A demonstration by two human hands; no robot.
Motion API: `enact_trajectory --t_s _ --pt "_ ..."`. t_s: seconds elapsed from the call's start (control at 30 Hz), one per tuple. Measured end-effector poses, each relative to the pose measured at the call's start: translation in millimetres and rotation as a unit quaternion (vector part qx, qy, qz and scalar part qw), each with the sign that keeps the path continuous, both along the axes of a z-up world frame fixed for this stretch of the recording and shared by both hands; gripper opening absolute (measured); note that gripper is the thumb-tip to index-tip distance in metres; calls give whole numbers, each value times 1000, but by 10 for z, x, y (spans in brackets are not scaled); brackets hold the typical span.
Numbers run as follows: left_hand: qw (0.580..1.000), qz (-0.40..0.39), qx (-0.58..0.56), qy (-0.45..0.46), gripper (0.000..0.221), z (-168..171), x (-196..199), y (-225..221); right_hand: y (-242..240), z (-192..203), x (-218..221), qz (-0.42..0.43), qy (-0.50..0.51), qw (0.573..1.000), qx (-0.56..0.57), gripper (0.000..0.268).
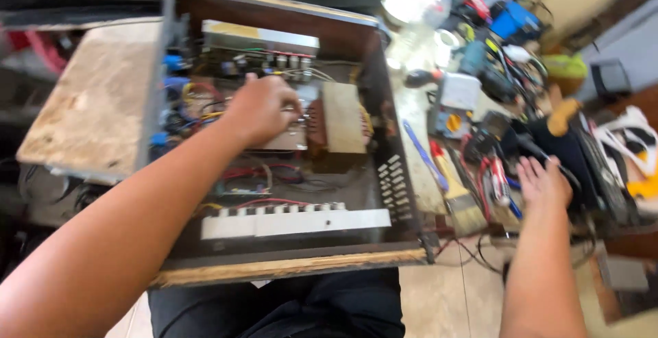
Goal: Inspecting and repairing an electronic device, specifically marking components and soldering wires on a transformer assembly.
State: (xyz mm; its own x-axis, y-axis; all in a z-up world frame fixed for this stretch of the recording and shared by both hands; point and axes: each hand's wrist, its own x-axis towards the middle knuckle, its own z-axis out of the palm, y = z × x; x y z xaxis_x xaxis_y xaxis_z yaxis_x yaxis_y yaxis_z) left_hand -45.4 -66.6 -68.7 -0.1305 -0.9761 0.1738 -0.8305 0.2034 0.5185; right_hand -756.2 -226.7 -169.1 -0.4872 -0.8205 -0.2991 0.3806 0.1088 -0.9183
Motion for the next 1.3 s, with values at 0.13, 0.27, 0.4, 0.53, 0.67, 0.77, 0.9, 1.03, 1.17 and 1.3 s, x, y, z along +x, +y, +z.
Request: enact_trajectory --t_s 0.13,0.27,0.4,0.53,0.67,0.77,0.9,1.03,1.17,1.3 --pt "998 4 58 22 13 244 -60 80 514 265 296 -106 180 975 -80 43" --pt "993 3 117 29 12 424 -99 153 1291 433 634 -275 325 889 -171 44" --pt "991 1 136 8 13 430 -84 139 1873 979 1346 -268 353 879 -176 31" --pt "989 -5 146 -4 25 422 -103 136 2164 1344 1952 -177 349 879 -273 28" --pt "988 -6 152 -4 36 495 -116 201 2392 1705 2800 29 427 817 -387 18" --pt "992 0 126 14 28 377 -106 164 2617 2213 3833 212 526 739 -363 21" --pt "990 5 134 37 26 367 -93 159 2505 2333 4344 273 533 702 -386 11" --pt "988 11 145 56 28 402 -92 157 2335 2250 4602 265 596 651 -390 13" --pt "986 5 150 73 40 402 -83 143 2139 2038 4620 282 532 710 -365 14" --pt "998 -55 13 -9 16 -115 -9 -41 2138 1950 4533 220 448 790 -355 11"
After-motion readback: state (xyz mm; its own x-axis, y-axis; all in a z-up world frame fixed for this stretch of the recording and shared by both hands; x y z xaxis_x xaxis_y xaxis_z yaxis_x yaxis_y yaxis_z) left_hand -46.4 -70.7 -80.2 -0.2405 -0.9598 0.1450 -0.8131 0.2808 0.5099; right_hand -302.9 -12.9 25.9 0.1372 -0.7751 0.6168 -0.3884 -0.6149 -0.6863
